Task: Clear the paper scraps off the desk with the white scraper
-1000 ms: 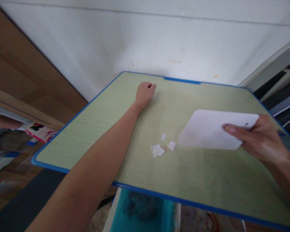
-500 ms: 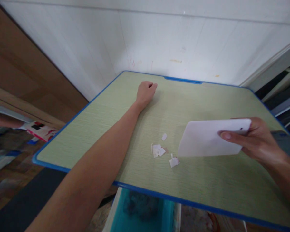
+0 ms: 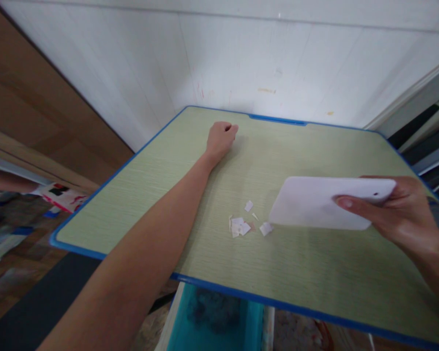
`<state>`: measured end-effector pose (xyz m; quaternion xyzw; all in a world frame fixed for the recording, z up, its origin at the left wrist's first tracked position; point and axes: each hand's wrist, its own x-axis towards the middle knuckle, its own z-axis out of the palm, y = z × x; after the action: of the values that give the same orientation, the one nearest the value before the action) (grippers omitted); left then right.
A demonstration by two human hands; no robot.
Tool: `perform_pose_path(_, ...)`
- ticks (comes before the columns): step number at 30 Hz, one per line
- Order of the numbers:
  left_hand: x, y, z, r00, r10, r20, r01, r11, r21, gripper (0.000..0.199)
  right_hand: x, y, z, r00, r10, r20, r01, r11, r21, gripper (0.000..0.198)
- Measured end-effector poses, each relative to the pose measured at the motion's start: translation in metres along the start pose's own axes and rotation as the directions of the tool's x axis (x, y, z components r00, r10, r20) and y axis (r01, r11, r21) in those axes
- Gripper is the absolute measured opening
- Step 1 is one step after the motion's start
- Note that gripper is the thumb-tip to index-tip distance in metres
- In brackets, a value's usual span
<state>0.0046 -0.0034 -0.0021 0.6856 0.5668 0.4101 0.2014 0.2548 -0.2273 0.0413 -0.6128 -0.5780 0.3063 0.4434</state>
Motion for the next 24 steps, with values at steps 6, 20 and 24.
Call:
perform_pose_path(6,-0.0002,0.0004,0.0008,1.0,-0.013,-0.004,0.013,1.0,-0.021,0.026,-0.0069,-0.0082,0.0085,0.986,-0.043,-0.16,0.038,0.999,-0.03,0.022)
perform_pose_path(20,0.0007,-0.0001,0.0011,1.0,-0.018,-0.009,0.018,1.0,-0.007,0.027,-0.0032,-0.0013,0.0025,0.952,-0.047,-0.304,0.058,0.998,0.025,0.019)
perform_pose_path(24,0.0018,-0.001,0.0014,1.0,-0.009,-0.006,0.009,1.0,-0.004,0.028,-0.0045,-0.0036,0.001,0.969,-0.025,-0.244,0.025,1.0,-0.002,0.02)
